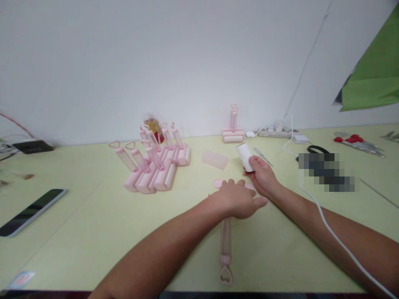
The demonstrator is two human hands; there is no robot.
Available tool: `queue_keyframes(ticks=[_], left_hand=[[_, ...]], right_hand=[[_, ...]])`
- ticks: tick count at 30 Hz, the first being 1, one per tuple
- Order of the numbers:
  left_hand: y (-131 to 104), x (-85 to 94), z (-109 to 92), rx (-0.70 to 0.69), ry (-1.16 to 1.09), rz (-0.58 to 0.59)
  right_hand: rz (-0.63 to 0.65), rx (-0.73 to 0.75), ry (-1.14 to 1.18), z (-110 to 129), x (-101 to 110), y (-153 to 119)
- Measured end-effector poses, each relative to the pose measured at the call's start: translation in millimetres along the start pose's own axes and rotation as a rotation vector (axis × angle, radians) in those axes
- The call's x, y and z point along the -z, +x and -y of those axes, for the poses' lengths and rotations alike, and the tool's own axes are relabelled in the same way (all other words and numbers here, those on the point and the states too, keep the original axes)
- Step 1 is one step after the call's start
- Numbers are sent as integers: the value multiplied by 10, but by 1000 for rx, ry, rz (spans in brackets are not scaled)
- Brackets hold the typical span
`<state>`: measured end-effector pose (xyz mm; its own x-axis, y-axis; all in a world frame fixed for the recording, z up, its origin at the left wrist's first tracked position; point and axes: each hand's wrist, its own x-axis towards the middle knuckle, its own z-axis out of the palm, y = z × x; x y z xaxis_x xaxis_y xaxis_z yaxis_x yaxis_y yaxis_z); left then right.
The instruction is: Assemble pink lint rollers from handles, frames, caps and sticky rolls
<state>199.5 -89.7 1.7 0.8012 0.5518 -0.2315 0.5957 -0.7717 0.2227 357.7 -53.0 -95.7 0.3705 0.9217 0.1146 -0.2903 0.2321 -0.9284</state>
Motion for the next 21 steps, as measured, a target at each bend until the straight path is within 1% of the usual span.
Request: queue_keyframes(ticks=[2, 4, 10, 14, 16, 18, 19, 21], left_hand=[[7, -45, 2, 34, -1, 11], [-2, -57, 78, 33, 9, 2], [-126, 54, 376, 93, 67, -3], [-192, 78, 499, 104, 81, 5], [-205, 56, 502, 88, 69, -30], [-202, 22, 456, 61, 53, -69], [-195, 4, 422, 53, 45, -71], [-171, -27, 357, 53, 27, -39]], right_hand=[[11, 11, -39, 5, -1, -4], [18, 23, -86, 9, -4, -5], [16, 38, -129, -10, -17, -2], [6, 55, -166, -27, -26, -11], [3, 62, -186, -32, -28, -16], [2, 65, -202, -36, -28, -19], [1, 65, -208, -37, -26, -20], [-1, 65, -214, -36, -23, -20]])
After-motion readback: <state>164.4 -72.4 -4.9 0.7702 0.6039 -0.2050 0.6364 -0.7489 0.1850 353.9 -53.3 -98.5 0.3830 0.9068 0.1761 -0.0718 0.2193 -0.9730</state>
